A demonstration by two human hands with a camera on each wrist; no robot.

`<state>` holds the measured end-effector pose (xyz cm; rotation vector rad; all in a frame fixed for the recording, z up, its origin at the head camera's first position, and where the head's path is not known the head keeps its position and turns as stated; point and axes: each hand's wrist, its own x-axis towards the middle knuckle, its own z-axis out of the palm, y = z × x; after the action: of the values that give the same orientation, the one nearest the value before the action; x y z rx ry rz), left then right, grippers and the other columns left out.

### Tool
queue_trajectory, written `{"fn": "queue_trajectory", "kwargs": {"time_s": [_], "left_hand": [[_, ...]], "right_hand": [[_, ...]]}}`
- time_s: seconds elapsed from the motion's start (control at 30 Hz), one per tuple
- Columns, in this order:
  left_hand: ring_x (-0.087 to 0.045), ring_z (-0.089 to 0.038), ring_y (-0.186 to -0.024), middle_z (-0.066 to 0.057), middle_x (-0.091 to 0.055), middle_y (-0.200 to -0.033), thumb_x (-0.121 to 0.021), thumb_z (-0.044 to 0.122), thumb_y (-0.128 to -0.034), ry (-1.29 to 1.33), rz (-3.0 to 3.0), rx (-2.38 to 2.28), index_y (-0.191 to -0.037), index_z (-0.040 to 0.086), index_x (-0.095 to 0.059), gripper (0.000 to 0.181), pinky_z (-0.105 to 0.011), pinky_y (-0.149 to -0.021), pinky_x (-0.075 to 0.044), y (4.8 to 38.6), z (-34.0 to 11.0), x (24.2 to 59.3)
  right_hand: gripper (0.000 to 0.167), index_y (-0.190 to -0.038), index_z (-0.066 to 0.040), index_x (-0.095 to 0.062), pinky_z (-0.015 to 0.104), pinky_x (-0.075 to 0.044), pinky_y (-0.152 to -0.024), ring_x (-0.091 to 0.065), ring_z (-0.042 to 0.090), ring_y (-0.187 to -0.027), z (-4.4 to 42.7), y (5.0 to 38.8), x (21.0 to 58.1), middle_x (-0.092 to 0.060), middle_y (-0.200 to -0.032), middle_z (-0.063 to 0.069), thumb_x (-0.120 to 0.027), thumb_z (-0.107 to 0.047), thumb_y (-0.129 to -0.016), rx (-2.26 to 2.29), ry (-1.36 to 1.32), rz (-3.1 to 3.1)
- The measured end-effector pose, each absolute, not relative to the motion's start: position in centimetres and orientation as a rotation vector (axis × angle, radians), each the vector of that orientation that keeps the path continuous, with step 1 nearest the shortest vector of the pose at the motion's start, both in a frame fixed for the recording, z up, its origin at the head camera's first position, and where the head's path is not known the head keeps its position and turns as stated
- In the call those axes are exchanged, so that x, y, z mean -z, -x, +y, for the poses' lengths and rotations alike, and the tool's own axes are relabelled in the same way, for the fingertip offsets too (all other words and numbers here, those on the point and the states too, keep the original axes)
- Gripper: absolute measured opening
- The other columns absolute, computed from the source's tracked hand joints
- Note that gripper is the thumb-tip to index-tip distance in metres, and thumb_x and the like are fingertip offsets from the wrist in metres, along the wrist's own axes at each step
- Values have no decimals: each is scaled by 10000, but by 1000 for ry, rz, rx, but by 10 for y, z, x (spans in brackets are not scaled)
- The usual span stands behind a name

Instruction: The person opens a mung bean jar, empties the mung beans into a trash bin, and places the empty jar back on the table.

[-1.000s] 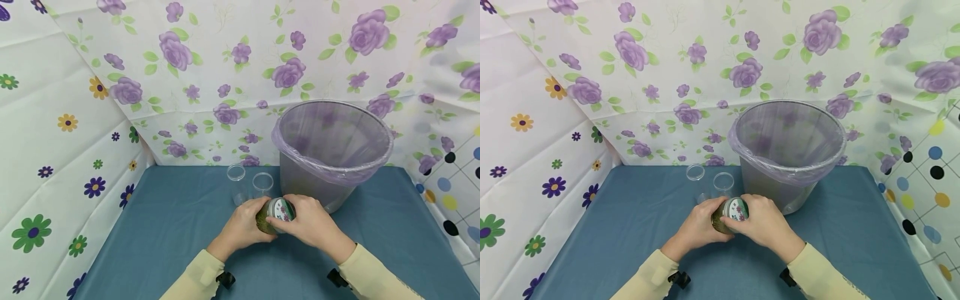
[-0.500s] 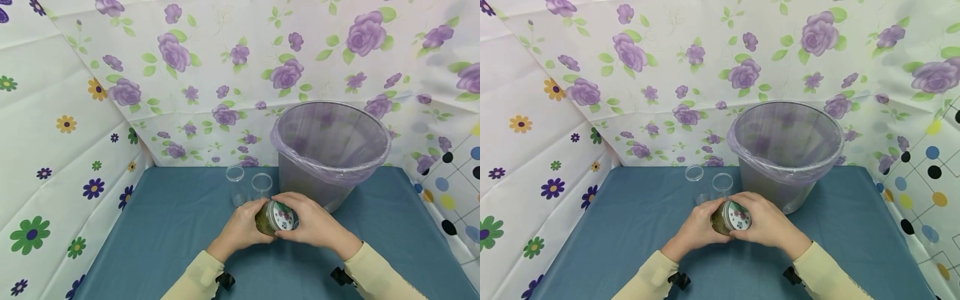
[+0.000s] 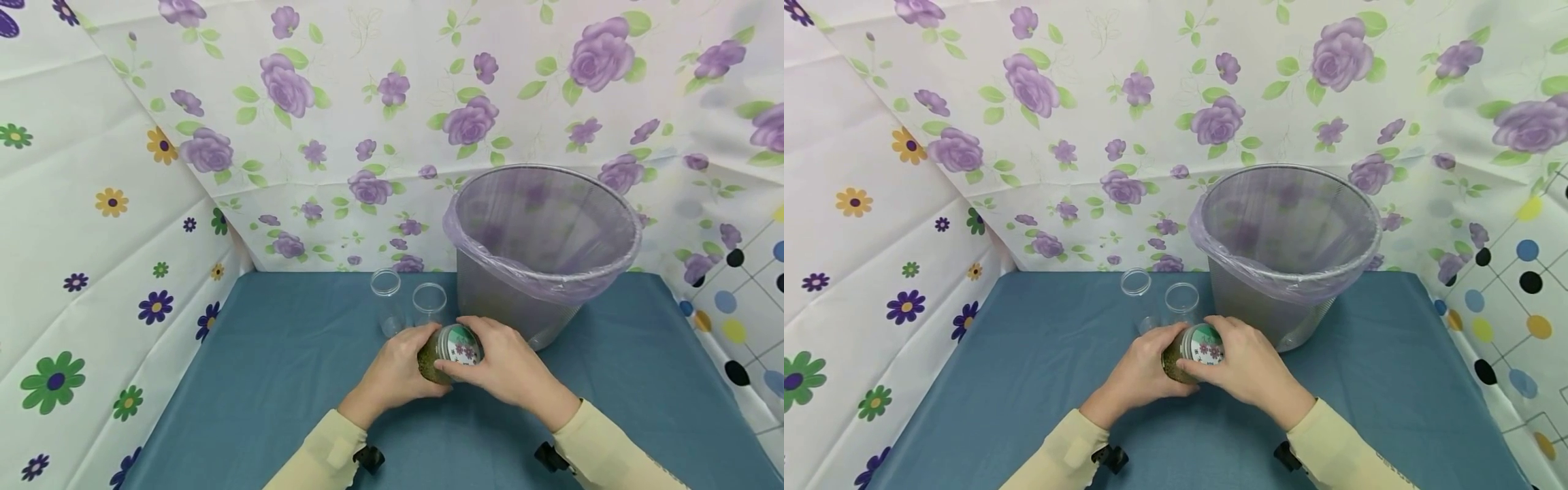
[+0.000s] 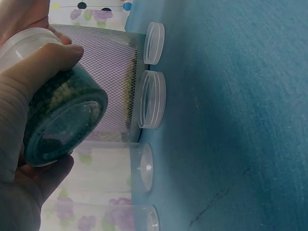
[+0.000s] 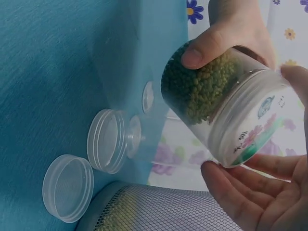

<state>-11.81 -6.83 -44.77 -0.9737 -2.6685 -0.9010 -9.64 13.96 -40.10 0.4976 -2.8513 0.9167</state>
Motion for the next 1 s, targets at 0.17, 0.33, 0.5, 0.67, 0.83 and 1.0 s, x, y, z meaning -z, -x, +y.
{"fn": "queue_trajectory", "kwargs": {"time_s": [0.17, 0.33, 0.5, 0.67, 0.83, 1.0], "left_hand": [[-557, -91, -1117, 51, -558, -1280, -793, 511, -631, 969, -2685, 873, -1381, 208, -428, 888, -287, -893, -516, 117, -68, 449], [-549, -99, -1139, 51, -553, -1293, -773, 536, -645, 957, -2706, 870, -1394, 215, -413, 891, -300, -905, -513, 117, -69, 450], [-545, -97, -1146, 54, -550, -1296, -761, 549, -650, 956, -2712, 871, -1407, 245, -389, 897, -298, -912, -511, 117, -70, 452], [-548, -106, -1146, 42, -546, -1305, -745, 566, -662, 946, -2708, 859, -1410, 226, -390, 895, -306, -904, -515, 117, -71, 452], [-553, -90, -1122, 49, -554, -1286, -789, 534, -627, 954, -2687, 879, -1396, 240, -401, 910, -282, -893, -516, 117, -70, 452], [-557, -92, -1108, 45, -559, -1276, -806, 520, -613, 955, -2691, 874, -1391, 231, -408, 920, -286, -891, -516, 116, -71, 452]], "right_hand": [[720, -1220, -288, -544, 212, -505, -706, -565, -14, -881, 142, 97, 402, -579, -1099, -159, -636, -733, -661, -962, -556, -2878], [774, -1318, -284, -485, 241, -512, -767, -554, 14, -992, 145, 99, 402, -520, -1237, -146, -708, -643, -670, -915, -687, -2881], [804, -1352, -335, -438, 280, -512, -826, -523, 22, -1084, 149, 100, 401, -461, -1299, -173, -786, -529, -654, -907, -831, -2841], [836, -1376, -398, -364, 327, -513, -847, -521, 65, -1135, 145, 98, 400, -423, -1364, -141, -693, -675, -659, -882, -772, -2819], [818, -1338, -297, -458, 284, -524, -750, -591, 68, -966, 140, 99, 399, -546, -1232, -98, -598, -755, -675, -916, -535, -2850], [792, -1266, -233, -532, 205, -488, -623, -584, 27, -770, 140, 100, 400, -628, -1009, -102, -582, -763, -680, -970, -456, -2911]]}}
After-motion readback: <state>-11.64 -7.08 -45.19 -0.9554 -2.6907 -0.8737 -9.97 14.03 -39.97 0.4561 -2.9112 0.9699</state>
